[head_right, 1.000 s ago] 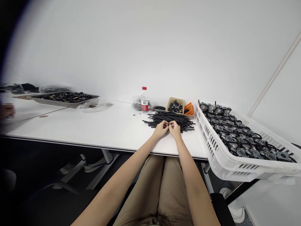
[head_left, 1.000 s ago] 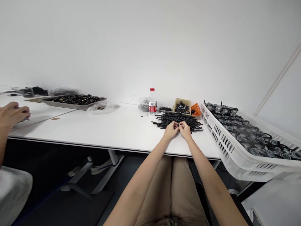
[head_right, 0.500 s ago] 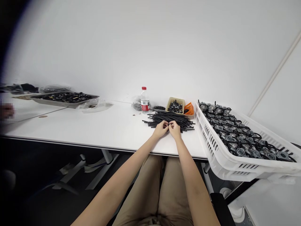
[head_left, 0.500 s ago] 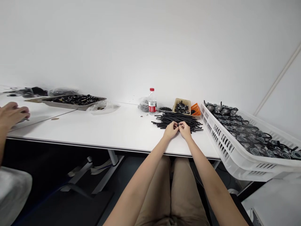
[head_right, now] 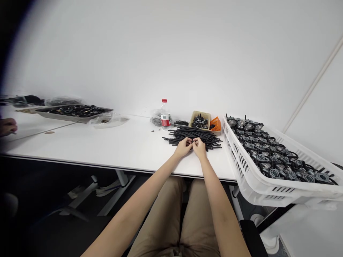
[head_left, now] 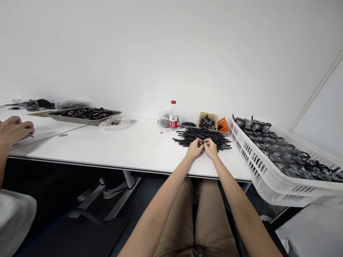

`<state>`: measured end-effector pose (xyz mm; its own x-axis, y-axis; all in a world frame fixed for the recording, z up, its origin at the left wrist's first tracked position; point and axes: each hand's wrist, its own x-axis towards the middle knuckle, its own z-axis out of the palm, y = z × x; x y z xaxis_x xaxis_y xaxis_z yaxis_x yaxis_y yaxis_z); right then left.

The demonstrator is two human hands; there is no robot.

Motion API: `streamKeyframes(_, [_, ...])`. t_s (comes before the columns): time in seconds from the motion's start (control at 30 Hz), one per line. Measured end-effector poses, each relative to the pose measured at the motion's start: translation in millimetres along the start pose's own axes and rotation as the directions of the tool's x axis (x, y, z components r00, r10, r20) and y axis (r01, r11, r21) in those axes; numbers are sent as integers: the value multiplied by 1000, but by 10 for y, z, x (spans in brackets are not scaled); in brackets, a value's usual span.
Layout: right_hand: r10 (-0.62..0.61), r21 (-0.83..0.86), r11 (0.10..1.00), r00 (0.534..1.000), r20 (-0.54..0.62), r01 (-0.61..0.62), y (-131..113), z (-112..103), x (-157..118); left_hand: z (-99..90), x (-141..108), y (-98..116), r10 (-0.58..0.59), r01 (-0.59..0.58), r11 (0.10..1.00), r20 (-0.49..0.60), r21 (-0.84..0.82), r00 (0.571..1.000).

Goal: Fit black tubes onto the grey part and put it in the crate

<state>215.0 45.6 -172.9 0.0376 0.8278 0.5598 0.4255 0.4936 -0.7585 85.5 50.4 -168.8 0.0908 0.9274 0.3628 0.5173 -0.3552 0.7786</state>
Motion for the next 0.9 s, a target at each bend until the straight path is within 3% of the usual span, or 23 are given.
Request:
streamKeyframes(0.37, [2,2,1000,1000,3,-2,-11,-3,5,-2,14,-65,58,-58,998,45,2,997])
streamKeyframes(0.9, [-3,-11,1000,1000,-2,3,5,7,11,60,57,-168,85,-85,995,0,43,996])
